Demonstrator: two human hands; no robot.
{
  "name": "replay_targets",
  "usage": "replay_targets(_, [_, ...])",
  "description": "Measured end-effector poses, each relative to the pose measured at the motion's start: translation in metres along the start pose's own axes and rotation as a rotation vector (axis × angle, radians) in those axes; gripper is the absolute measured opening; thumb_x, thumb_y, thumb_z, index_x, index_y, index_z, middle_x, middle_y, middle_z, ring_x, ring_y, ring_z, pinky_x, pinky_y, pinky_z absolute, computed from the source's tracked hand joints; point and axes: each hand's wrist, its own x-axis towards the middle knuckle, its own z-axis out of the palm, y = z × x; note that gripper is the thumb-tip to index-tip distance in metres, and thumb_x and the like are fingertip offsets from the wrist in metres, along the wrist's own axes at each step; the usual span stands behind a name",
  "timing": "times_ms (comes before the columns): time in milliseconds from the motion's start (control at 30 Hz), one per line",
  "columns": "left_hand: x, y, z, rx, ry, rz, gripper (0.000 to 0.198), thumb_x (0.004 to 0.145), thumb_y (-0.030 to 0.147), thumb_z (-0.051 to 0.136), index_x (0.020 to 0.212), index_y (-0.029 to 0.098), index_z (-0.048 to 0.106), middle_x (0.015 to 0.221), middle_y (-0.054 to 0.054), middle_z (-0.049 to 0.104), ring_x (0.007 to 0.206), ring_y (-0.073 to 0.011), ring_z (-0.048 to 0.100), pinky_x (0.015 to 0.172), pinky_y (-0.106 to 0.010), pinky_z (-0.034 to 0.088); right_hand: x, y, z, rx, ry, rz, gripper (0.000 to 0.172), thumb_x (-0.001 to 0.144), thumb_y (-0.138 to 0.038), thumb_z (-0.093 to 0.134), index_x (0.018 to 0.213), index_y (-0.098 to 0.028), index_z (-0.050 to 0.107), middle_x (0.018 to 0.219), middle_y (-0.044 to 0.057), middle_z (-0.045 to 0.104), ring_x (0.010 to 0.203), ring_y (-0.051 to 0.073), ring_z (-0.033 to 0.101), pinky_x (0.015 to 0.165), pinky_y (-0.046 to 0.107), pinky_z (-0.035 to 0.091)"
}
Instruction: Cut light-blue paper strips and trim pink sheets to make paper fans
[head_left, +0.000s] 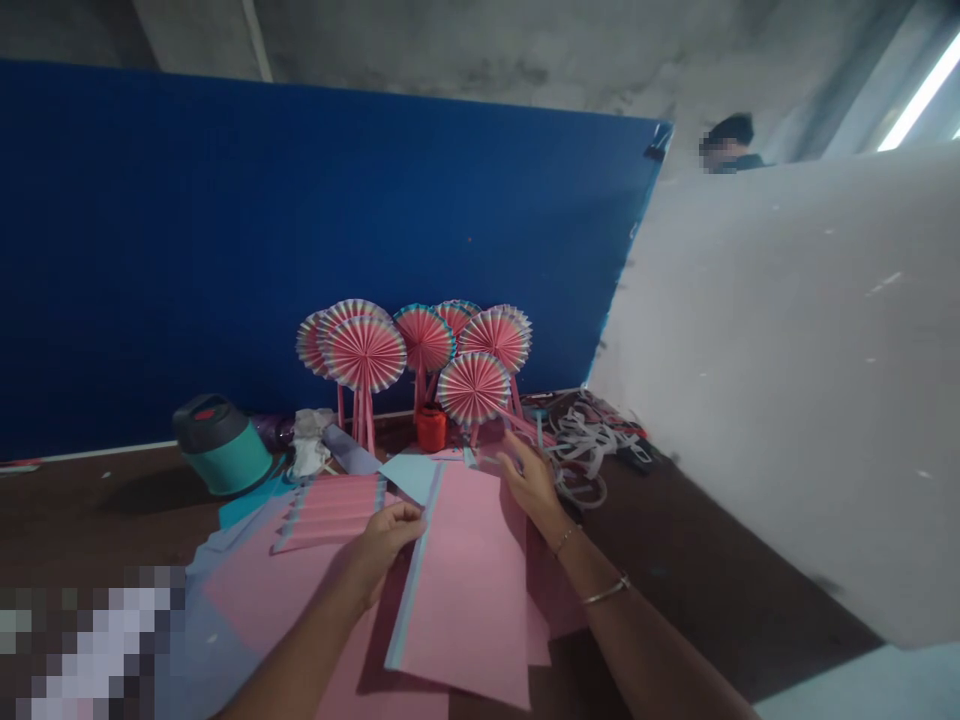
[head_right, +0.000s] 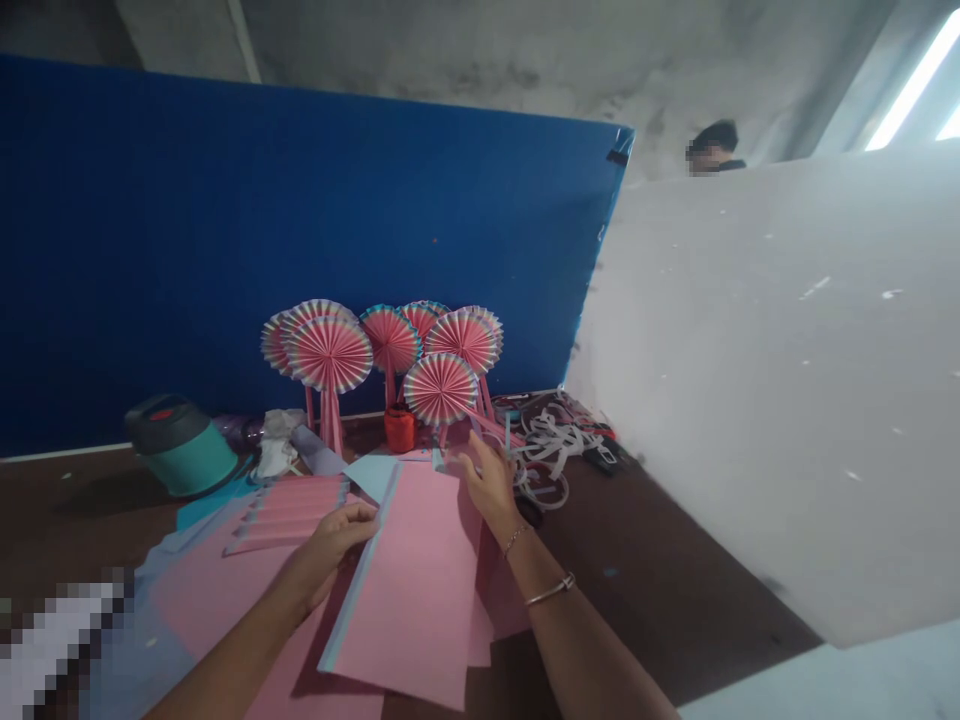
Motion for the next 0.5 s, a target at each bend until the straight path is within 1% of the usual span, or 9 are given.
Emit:
replay_targets(67, [0.000, 0.003, -0.002, -0.059, 0.017, -0.034, 0.028, 0.054, 0.034, 0.073, 0.068, 0.018, 0.055, 0.059, 0.005, 0.058, 0.053, -0.0108, 0.052, 0.054, -0.022, 0.036, 0.001, -0.004, -0.005, -0.005, 0.094, -0.069, 0.051, 0.085, -0.038, 0.049, 0.130, -0.015, 0.056, 0.130, 0.014, 0.060, 0.121, 0.027, 0.052, 0.105, 0.045, 0.037])
replay_targets(100, [-0.001, 0.005, -0.003, -0.084, 0.033, -0.028, 0.027, 0.055, 0.033, 0.072, 0.069, 0.018, 0.054, 0.060, 0.005, 0.059, 0.054, -0.0113, 0.054, 0.054, -0.022, 0.038, 0.001, -0.006, -0.007, 0.022, 0.125, -0.079, 0.051, 0.085, -0.040, 0.048, 0.129, -0.015, 0.056, 0.130, 0.014, 0.059, 0.120, 0.027, 0.052, 0.105, 0.044, 0.037])
replay_targets(167, [-0.002, 0.007, -0.003, -0.122, 0.062, 0.006, 0.027, 0.056, 0.033, 0.071, 0.072, 0.019, 0.055, 0.064, 0.004, 0.063, 0.058, -0.0126, 0.058, 0.057, -0.024, 0.042, -0.001, -0.012, -0.013, 0.107, 0.111, -0.008, 0.048, 0.085, -0.043, 0.049, 0.122, -0.013, 0.059, 0.119, 0.015, 0.064, 0.109, 0.026, 0.058, 0.097, 0.041, 0.043])
replay_targets(233, [-0.002, 0.008, -0.002, -0.154, 0.080, 0.048, 0.029, 0.056, 0.033, 0.070, 0.077, 0.019, 0.057, 0.072, 0.002, 0.067, 0.064, -0.0142, 0.061, 0.062, -0.026, 0.047, -0.005, -0.017, -0.015, 0.196, -0.019, 0.138, 0.044, 0.082, -0.041, 0.053, 0.114, -0.012, 0.061, 0.098, 0.012, 0.069, 0.089, 0.023, 0.063, 0.081, 0.035, 0.050])
replay_targets(300, [-0.002, 0.008, -0.002, -0.180, 0.069, 0.068, 0.033, 0.055, 0.031, 0.070, 0.084, 0.019, 0.059, 0.081, -0.001, 0.070, 0.070, -0.0167, 0.064, 0.067, -0.029, 0.049, -0.008, -0.022, -0.016, 0.268, -0.232, 0.239, 0.039, 0.077, -0.032, 0.056, 0.111, -0.013, 0.060, 0.079, 0.005, 0.067, 0.070, 0.018, 0.060, 0.064, 0.028, 0.048])
replay_targets(333, [-0.002, 0.008, -0.002, -0.194, 0.053, 0.073, 0.035, 0.055, 0.030, 0.070, 0.086, 0.018, 0.060, 0.084, -0.002, 0.071, 0.073, -0.0184, 0.065, 0.068, -0.030, 0.050, -0.010, -0.024, -0.016, 0.288, -0.334, 0.239, 0.036, 0.074, -0.026, 0.055, 0.108, -0.013, 0.061, 0.073, 0.002, 0.064, 0.064, 0.016, 0.058, 0.059, 0.025, 0.045])
replay_targets(400, [-0.004, 0.010, -0.004, -0.221, 0.016, 0.064, 0.037, 0.056, 0.032, 0.071, 0.089, 0.018, 0.061, 0.087, -0.004, 0.072, 0.079, -0.0218, 0.066, 0.072, -0.033, 0.051, -0.012, -0.027, -0.017, 0.281, -0.483, 0.165, 0.028, 0.069, -0.015, 0.050, 0.094, -0.014, 0.063, 0.068, -0.001, 0.062, 0.060, 0.013, 0.054, 0.055, 0.021, 0.040])
replay_targets(467, [-0.006, 0.016, -0.009, -0.243, -0.030, 0.043, 0.039, 0.063, 0.043, 0.068, 0.093, 0.018, 0.062, 0.087, -0.006, 0.072, 0.084, -0.0245, 0.067, 0.075, -0.035, 0.051, -0.014, -0.029, -0.019, 0.221, -0.576, 0.073, 0.027, 0.064, -0.008, 0.046, 0.083, -0.013, 0.065, 0.071, -0.001, 0.064, 0.064, 0.013, 0.055, 0.058, 0.021, 0.040])
replay_targets(500, [-0.007, 0.020, -0.011, -0.251, -0.054, 0.030, 0.043, 0.067, 0.049, 0.064, 0.096, 0.018, 0.063, 0.087, -0.007, 0.072, 0.084, -0.0253, 0.067, 0.074, -0.035, 0.051, -0.015, -0.029, -0.020, 0.185, -0.625, 0.042, 0.031, 0.062, -0.006, 0.044, 0.083, -0.013, 0.067, 0.074, 0.000, 0.067, 0.067, 0.014, 0.057, 0.060, 0.021, 0.041])
